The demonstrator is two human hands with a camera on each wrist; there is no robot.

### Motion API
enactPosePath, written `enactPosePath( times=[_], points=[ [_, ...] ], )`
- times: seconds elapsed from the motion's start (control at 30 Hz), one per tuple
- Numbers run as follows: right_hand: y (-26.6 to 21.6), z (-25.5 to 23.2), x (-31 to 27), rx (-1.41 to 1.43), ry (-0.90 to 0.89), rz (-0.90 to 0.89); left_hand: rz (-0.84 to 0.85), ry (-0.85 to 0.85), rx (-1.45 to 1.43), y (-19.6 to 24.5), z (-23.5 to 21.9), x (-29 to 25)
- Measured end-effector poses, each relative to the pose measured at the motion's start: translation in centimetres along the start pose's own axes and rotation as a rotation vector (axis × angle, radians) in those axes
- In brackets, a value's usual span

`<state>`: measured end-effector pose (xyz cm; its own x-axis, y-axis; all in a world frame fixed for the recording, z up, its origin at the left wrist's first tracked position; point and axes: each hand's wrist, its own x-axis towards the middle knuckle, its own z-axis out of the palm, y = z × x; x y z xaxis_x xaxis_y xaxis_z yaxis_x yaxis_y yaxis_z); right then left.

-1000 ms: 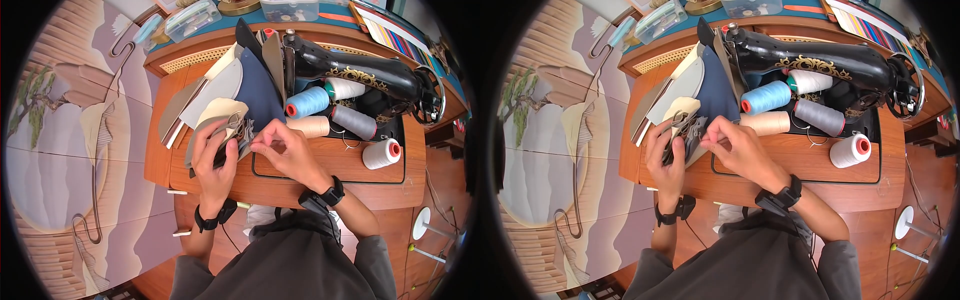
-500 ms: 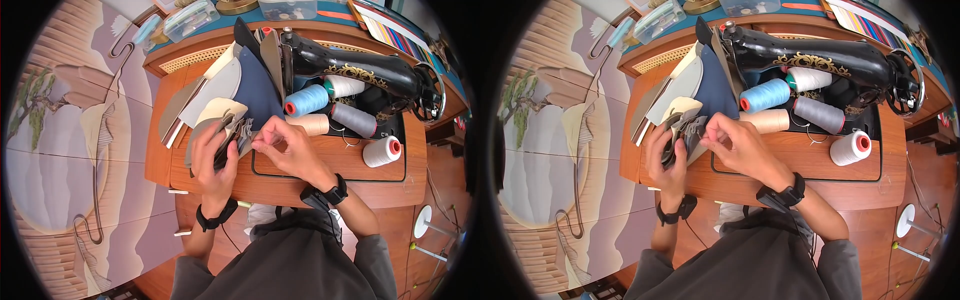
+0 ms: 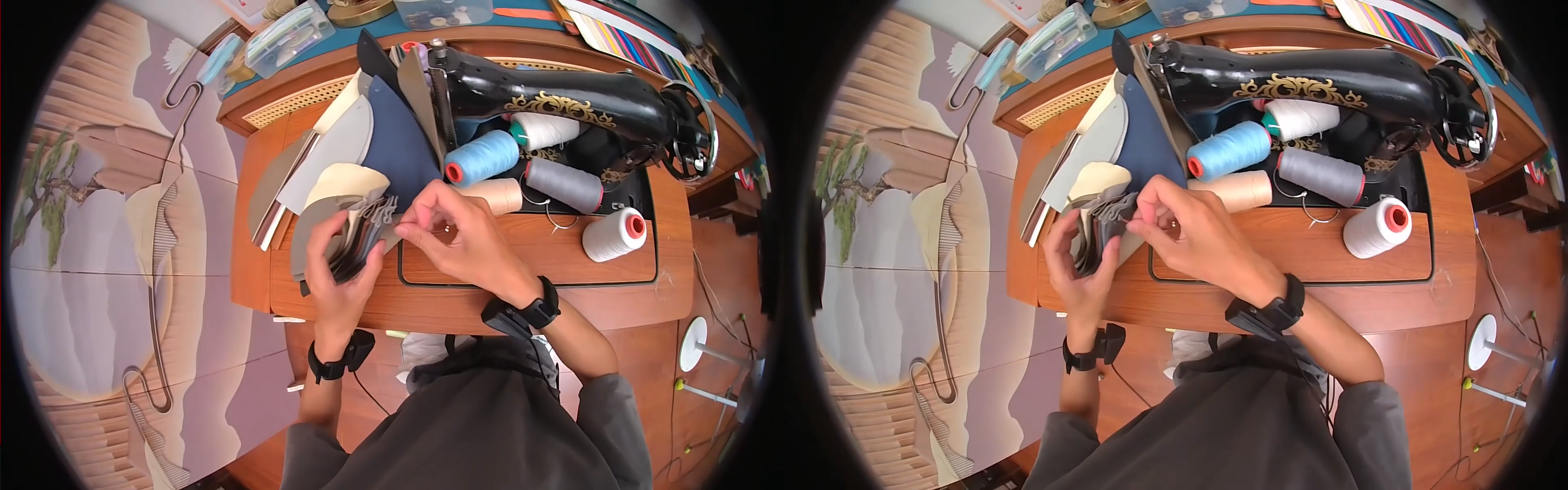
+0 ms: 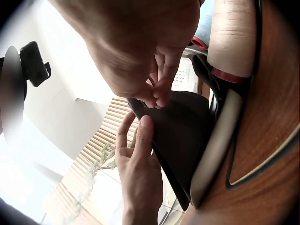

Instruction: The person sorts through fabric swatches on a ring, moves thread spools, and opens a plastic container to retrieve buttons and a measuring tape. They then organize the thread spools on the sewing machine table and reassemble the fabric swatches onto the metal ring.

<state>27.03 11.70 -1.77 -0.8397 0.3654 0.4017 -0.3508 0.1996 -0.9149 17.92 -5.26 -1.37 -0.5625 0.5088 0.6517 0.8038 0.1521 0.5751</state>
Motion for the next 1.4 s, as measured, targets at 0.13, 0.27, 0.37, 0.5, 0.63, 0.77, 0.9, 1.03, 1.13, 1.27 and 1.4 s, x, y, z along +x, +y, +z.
enactPosePath(
  times=[0.13,0.27,0.37,0.5,0.63,0.77,0.9,1.03,1.13,1.27,1.4],
  points=[
    [-1.4,-0.7,0.1,-0.016,-0.075,0.110,0.084,-0.079,0.089,0.9,0.3,1.0],
    [-1.2,-0.7,0.0,-0.039,-0.120,0.130,0.038,-0.127,0.046,1.0,0.2,1.7],
    [-1.1,-0.2,-0.1,-0.011,-0.122,0.105,0.066,-0.158,0.051,0.7,0.0,2.3],
    [-0.8,0.5,0.0,-0.005,-0.033,-0.021,0.082,-0.222,0.064,0.7,-0.8,3.1],
    [-0.9,0.5,0.5,0.001,-0.066,0.000,0.099,-0.213,0.136,0.1,-1.6,3.3],
    [-1.2,0.8,1.4,0.122,-0.119,-0.065,0.227,0.039,0.266,-0.5,-4.5,5.0],
    [-0.4,0.3,2.1,-0.069,-0.098,-0.053,0.212,0.211,0.486,-1.3,-8.8,6.6],
    [0.2,0.7,3.1,-0.174,-0.086,-0.034,0.093,0.091,0.589,-2.0,-9.9,5.7],
    [-0.1,2.3,4.2,-0.336,-0.062,-0.097,0.132,0.116,0.506,-3.2,-8.5,4.5],
    [-0.6,3.9,6.8,-0.414,-0.120,-0.048,0.054,0.165,0.324,-2.9,-6.4,3.6],
    [3.8,5.4,9.7,-0.647,0.009,0.048,-0.110,0.126,0.193,-2.9,-5.4,2.4]
  ],
)
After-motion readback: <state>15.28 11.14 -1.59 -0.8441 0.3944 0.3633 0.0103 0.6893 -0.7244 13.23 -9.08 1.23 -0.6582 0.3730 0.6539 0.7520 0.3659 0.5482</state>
